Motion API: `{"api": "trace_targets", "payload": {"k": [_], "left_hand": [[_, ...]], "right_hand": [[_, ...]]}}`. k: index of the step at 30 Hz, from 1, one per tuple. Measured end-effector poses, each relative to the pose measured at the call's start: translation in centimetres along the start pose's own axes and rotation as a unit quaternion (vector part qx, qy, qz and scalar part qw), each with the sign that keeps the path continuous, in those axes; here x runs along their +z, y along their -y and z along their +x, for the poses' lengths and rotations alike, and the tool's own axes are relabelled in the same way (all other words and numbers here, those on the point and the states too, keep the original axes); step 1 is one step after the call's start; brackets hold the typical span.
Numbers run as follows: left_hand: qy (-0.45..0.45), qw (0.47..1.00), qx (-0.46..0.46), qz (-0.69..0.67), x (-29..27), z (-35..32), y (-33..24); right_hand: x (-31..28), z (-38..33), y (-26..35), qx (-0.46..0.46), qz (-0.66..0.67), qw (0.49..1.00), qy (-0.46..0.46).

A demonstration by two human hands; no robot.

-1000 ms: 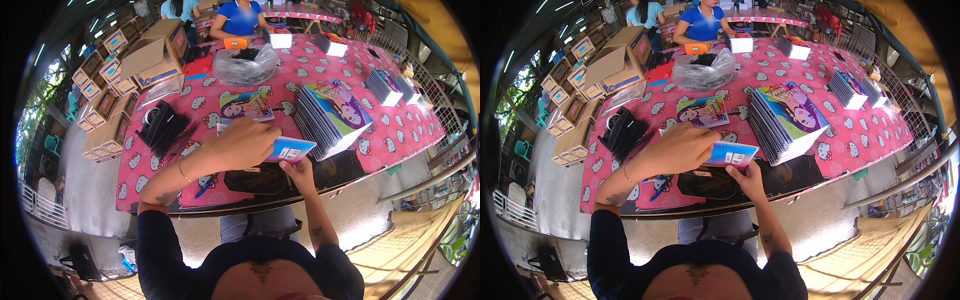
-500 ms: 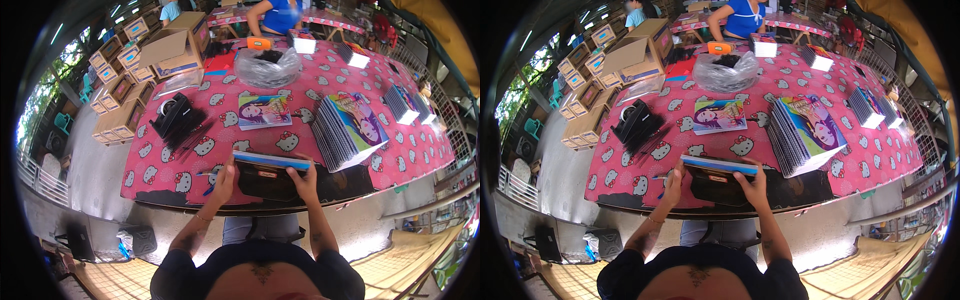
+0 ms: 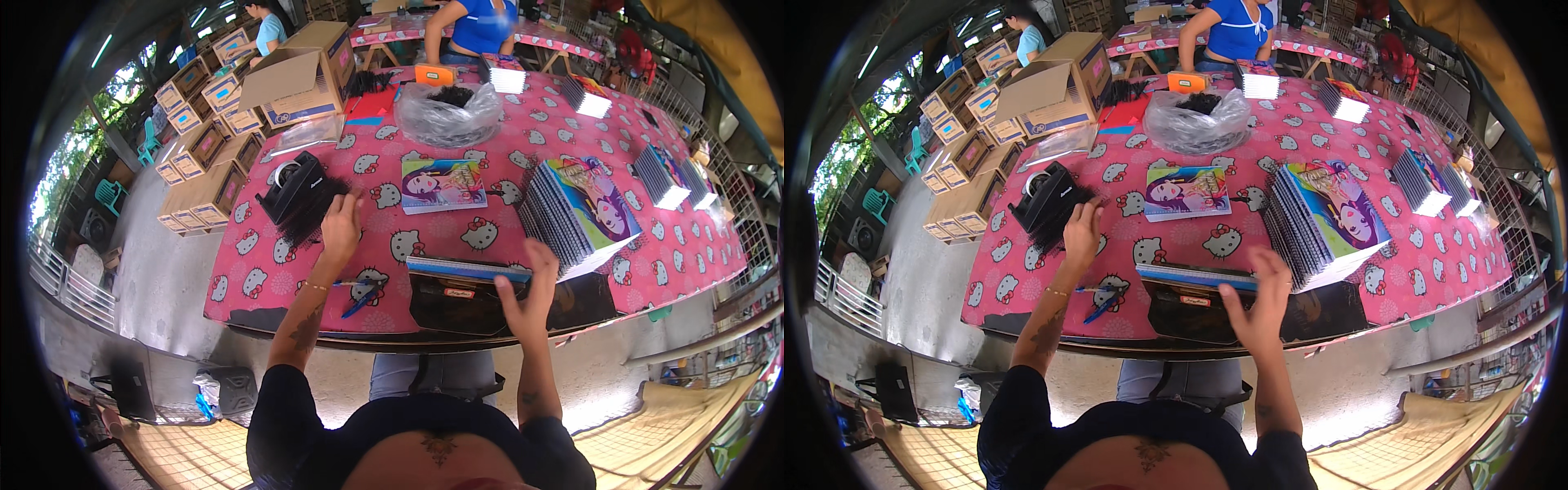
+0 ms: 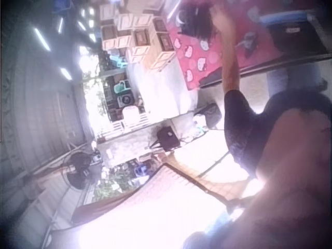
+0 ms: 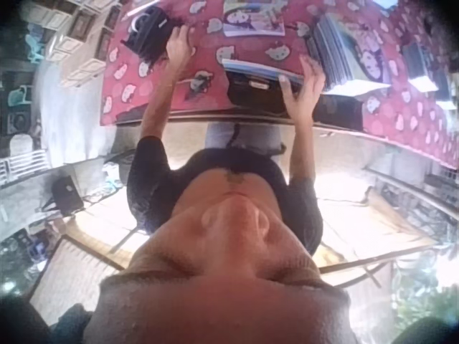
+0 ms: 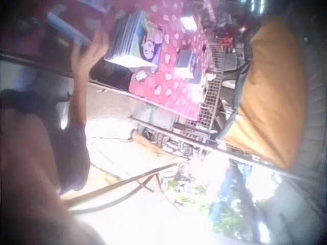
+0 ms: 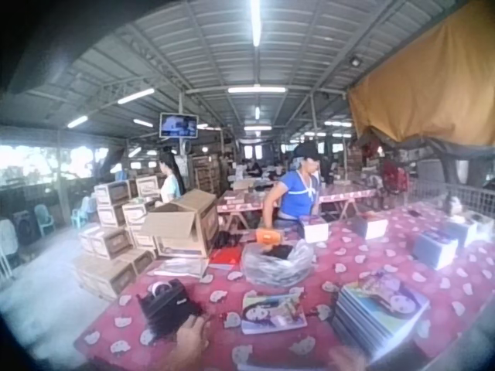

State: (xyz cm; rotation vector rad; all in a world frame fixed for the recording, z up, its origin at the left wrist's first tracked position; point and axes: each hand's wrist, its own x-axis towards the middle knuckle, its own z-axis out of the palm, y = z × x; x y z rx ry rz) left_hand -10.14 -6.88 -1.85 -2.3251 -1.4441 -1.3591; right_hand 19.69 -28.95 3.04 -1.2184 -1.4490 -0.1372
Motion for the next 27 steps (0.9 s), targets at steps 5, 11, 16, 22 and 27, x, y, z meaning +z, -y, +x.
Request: {"api": "trace_targets", "payload": {"k": [5, 11, 16, 22, 27], "left_hand": [[0.118, 0.970, -0.010, -0.214, -6.2, -2.5, -9.6], [0.073, 0.956, -0.029, -0.282, -7.5, -6.3, -11.4], [0.038, 0.968, -0.037, -0.246, -7.2, -6.8, -11.4], [0.032, 0.977, -0.028, -0.210, -6.7, -6.7, -11.2], [0.099, 0.963, -0.006, -0.252, -7.0, -5.5, -10.7]], "right_hand": [[5.3, 2.5, 5.1, -0.119, -0.079, 0.974, 0.174], [8.8, 2.3, 3.0, -0.089, -0.056, 0.970, 0.218], [8.9, 2.4, 3.1, -0.074, -0.050, 0.970, 0.226], [8.8, 2.5, 3.2, -0.076, -0.039, 0.971, 0.223], [8.8, 2.3, 2.8, -0.061, -0.035, 0.973, 0.220]]}}
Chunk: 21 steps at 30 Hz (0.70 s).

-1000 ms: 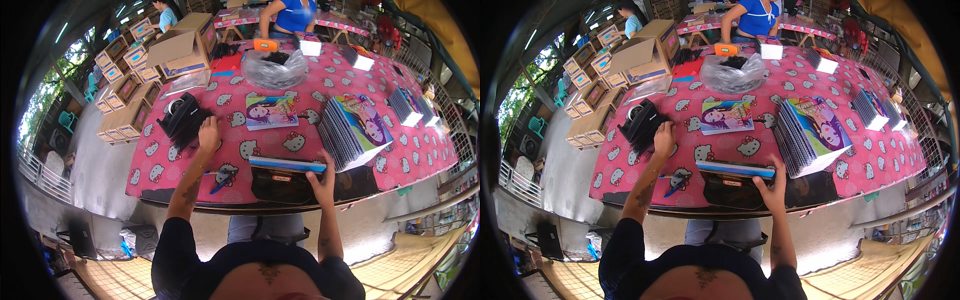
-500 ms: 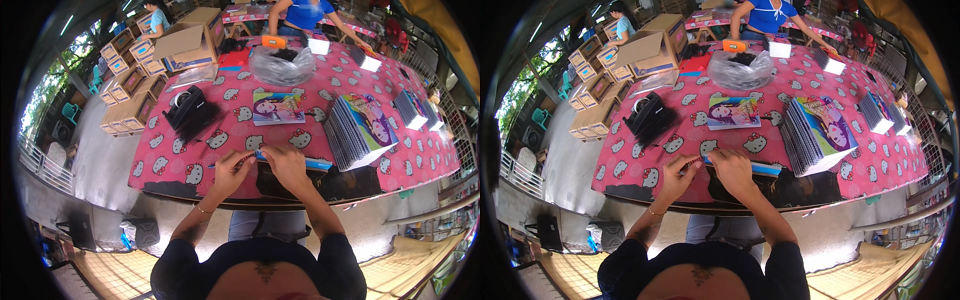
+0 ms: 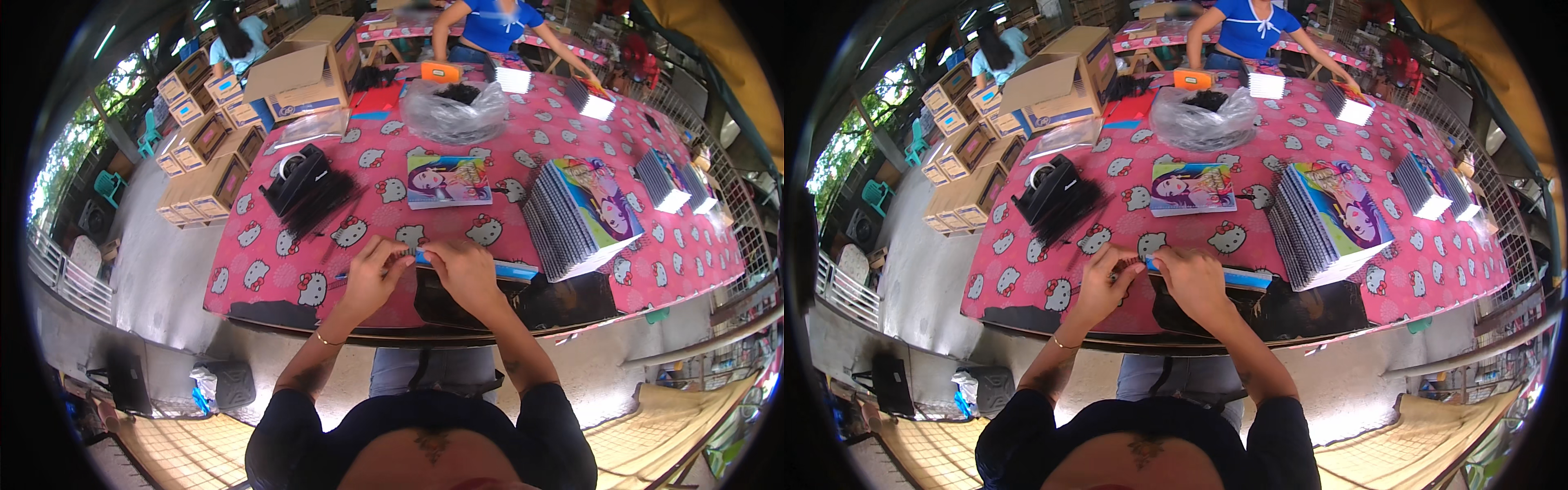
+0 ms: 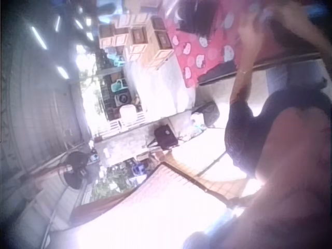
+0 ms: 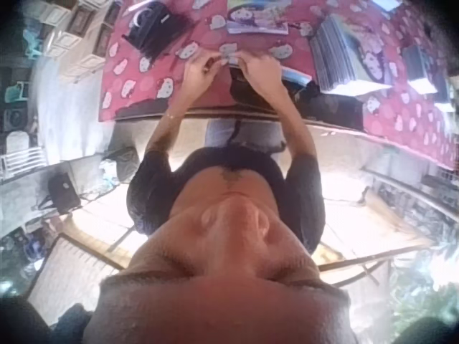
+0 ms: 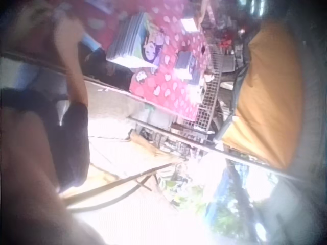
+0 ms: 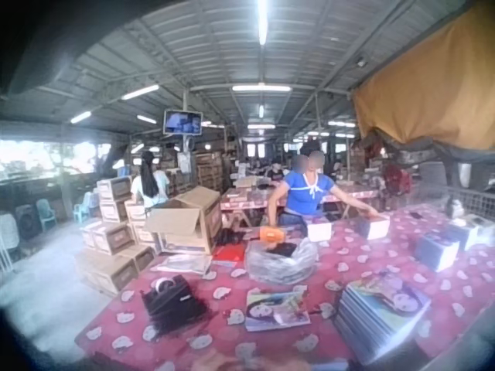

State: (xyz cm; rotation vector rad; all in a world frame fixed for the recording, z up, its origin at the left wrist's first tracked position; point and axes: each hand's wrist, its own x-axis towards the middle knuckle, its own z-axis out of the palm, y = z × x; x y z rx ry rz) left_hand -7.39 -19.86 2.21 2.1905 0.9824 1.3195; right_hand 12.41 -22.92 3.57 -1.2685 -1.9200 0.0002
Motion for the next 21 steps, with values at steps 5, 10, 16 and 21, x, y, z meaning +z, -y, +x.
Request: {"api": "trace_targets", "payload": {"k": [5, 10, 16, 21], "left_hand": [[0.072, 0.996, -0.042, 0.026, -0.6, 0.3, -0.5], [0.067, 0.996, -0.049, -0.025, 0.2, 0.9, -0.5], [0.194, 0.978, -0.082, -0.002, -1.8, 2.2, 0.0], [0.162, 0.984, 0.069, 0.037, -1.4, 3.0, -2.1]], "right_hand": [[-0.5, 0.3, 0.5, -0.008, 0.007, 1.000, 0.009], [-0.4, 0.1, -0.1, -0.028, 0.018, 0.999, 0.000], [-1.2, 0.2, 0.1, 0.015, 0.031, 0.997, 0.063], [-1.7, 0.1, -0.4, 0.015, 0.083, 0.995, 0.047]]}}
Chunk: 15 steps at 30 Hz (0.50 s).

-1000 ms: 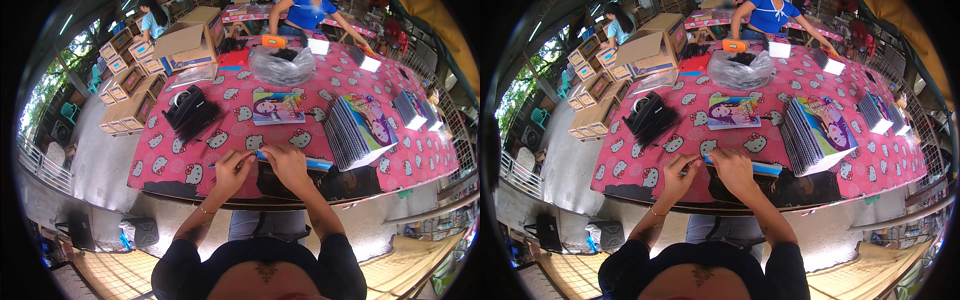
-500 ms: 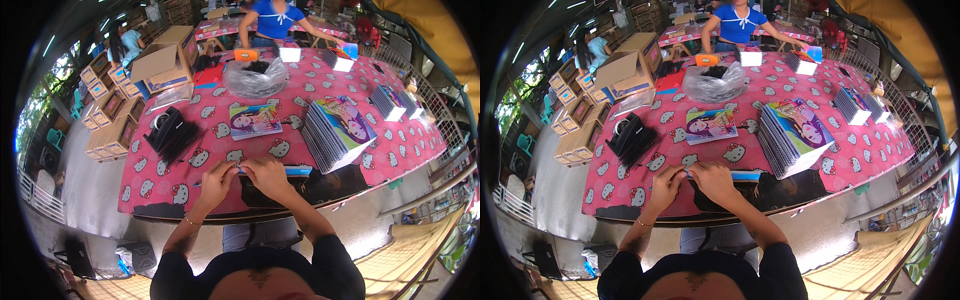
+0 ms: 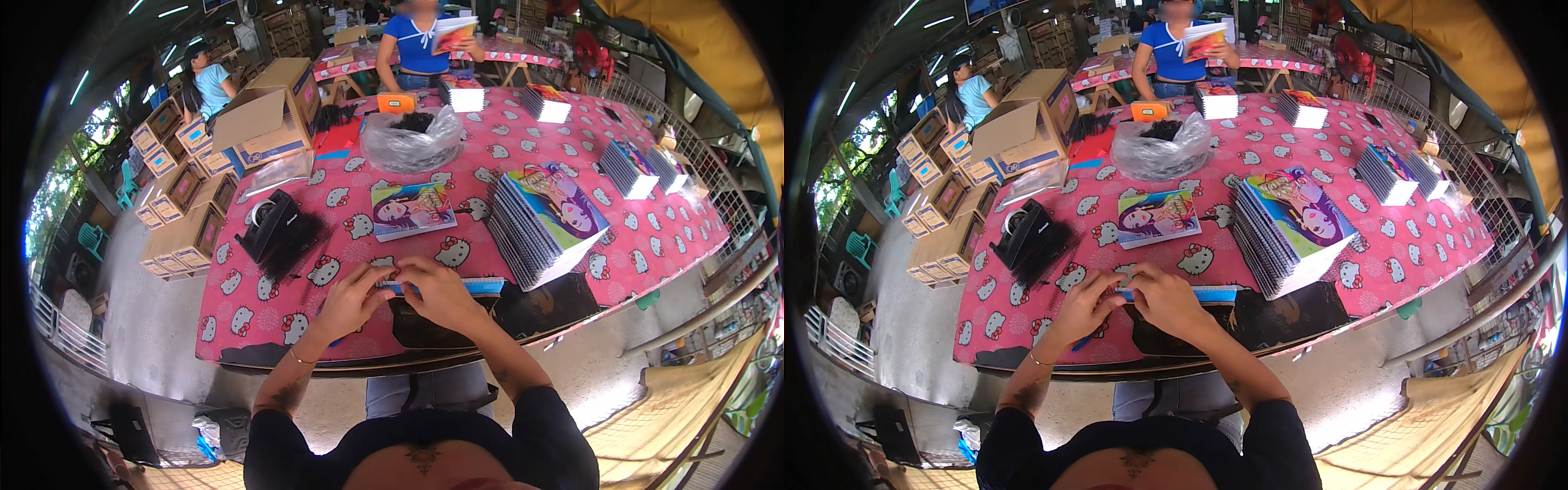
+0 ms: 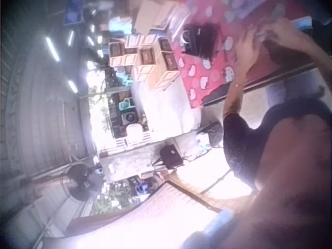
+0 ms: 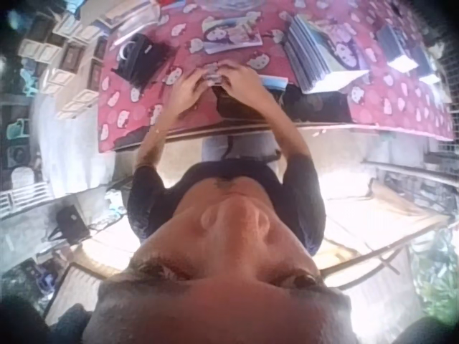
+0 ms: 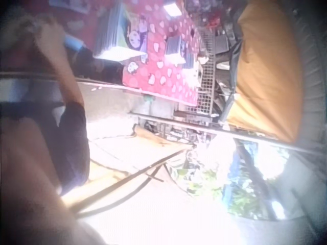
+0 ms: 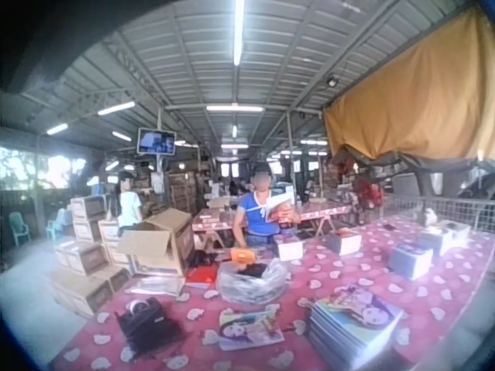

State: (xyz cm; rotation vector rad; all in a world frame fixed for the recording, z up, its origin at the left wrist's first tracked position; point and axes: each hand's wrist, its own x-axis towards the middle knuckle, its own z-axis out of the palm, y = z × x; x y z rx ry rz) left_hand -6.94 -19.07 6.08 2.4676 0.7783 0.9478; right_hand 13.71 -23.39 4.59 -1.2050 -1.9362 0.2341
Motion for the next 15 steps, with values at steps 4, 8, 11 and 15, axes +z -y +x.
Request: {"api": "trace_targets", "payload": {"k": [4, 8, 11, 15], "left_hand": [[0.048, 0.998, 0.002, 0.028, -0.3, 0.1, 1.8], [0.060, 0.995, 0.006, 0.078, 0.6, -0.1, 2.7], [0.058, 0.978, 0.001, 0.202, 1.2, 0.8, 0.9], [-0.049, 0.944, 0.008, 0.327, 5.4, -1.2, -0.4]], "right_hand": [[-0.5, 0.1, 0.0, -0.022, -0.022, 0.999, 0.019], [-1.4, -0.3, 0.4, 0.018, -0.080, 0.995, 0.052], [-1.3, 0.0, -0.2, 0.044, -0.077, 0.993, 0.072], [-0.7, -0.1, -0.2, 0.048, -0.090, 0.994, 0.043]]}}
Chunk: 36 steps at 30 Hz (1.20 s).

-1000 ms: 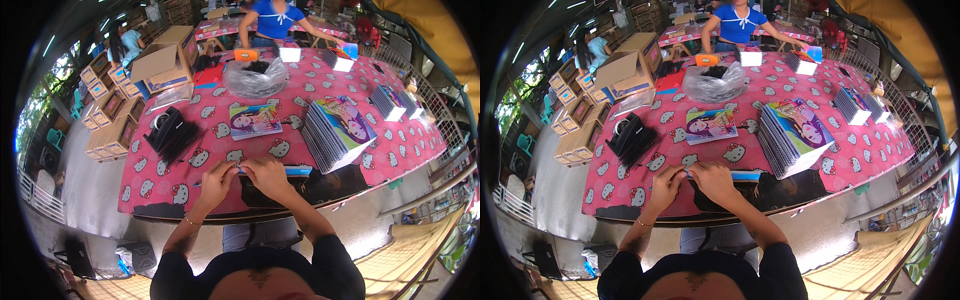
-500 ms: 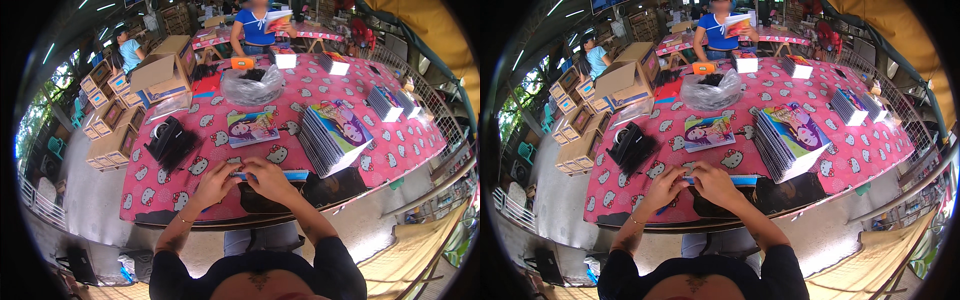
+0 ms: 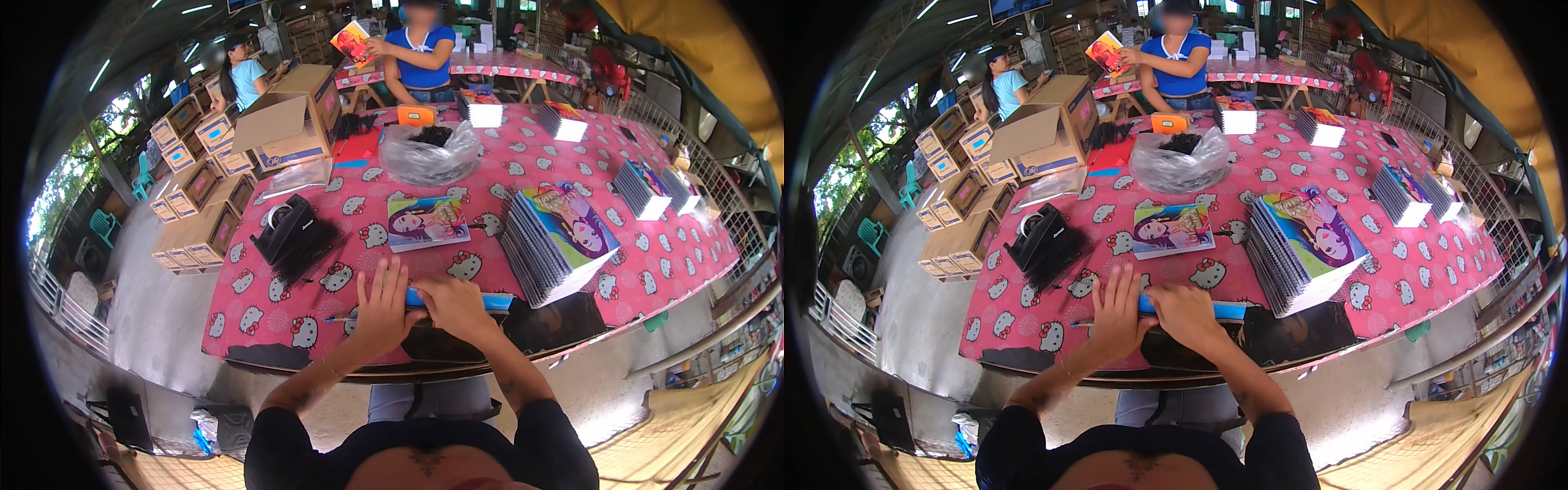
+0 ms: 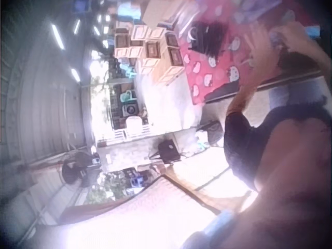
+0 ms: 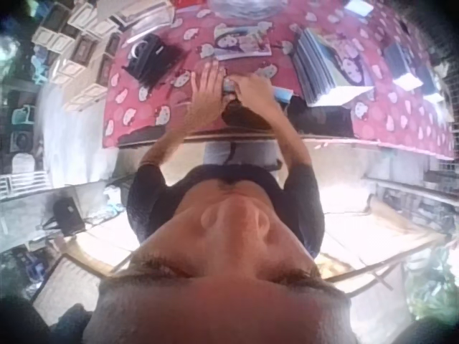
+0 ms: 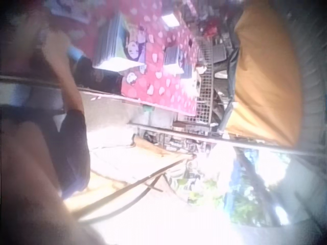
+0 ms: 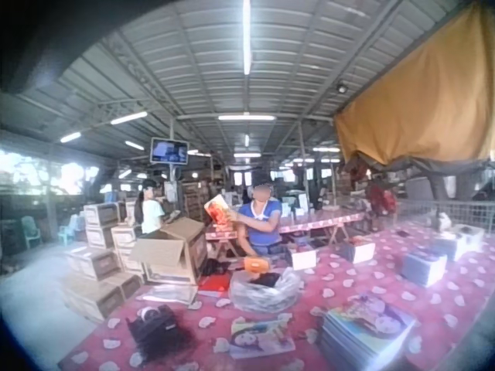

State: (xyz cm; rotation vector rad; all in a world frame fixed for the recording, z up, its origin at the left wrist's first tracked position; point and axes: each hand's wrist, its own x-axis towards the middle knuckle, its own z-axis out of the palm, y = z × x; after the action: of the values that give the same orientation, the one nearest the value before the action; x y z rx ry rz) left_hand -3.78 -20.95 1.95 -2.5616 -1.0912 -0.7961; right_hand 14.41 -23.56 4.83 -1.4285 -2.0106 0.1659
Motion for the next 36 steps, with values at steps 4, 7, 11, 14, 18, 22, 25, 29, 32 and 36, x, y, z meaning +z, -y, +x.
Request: {"api": "trace_targets", "payload": {"k": [4, 7, 11, 14, 18, 22, 25, 29, 32, 36], "left_hand": [[0.037, 0.999, -0.016, 0.008, 1.7, -3.6, -0.7], [0.035, 0.997, -0.034, 0.061, 0.9, 0.3, 0.1], [0.062, 0.996, 0.027, -0.055, 3.6, -7.2, -1.9], [0.001, 0.991, -0.025, 0.132, 0.7, 1.3, 0.2], [0.123, 0.988, 0.057, -0.077, 2.3, -5.6, -2.7], [0.003, 0.993, -0.028, 0.112, 0.5, 2.5, -0.2], [0.095, 0.994, 0.047, -0.014, 1.4, -2.2, -1.9], [0.021, 0.999, 0.038, 0.018, 0.8, 0.6, -1.1], [0.093, 0.993, 0.044, 0.064, -0.5, 2.6, -0.9], [0.075, 0.992, 0.090, -0.041, -0.6, -2.1, -3.5]], "right_hand": [[0.0, -0.3, 0.0, 0.004, 0.012, 1.000, 0.025], [-2.5, -0.7, 0.7, -0.033, 0.008, 0.999, 0.030], [-3.0, -3.0, -1.8, -0.055, -0.064, 0.995, -0.046], [-3.1, -3.6, -2.1, -0.023, -0.065, 0.997, 0.015], [-3.8, -4.4, -2.3, -0.020, -0.065, 0.998, -0.003], [-4.3, -3.6, -1.7, 0.003, -0.045, 0.999, 0.020], [-4.3, -4.2, -2.0, 0.005, -0.068, 0.998, -0.001], [-4.2, -4.0, -2.1, 0.003, -0.053, 0.999, 0.002], [-4.0, -3.5, -1.5, 0.007, -0.053, 0.998, 0.026], [-3.9, -3.4, -2.2, 0.000, -0.054, 0.998, 0.022]]}}
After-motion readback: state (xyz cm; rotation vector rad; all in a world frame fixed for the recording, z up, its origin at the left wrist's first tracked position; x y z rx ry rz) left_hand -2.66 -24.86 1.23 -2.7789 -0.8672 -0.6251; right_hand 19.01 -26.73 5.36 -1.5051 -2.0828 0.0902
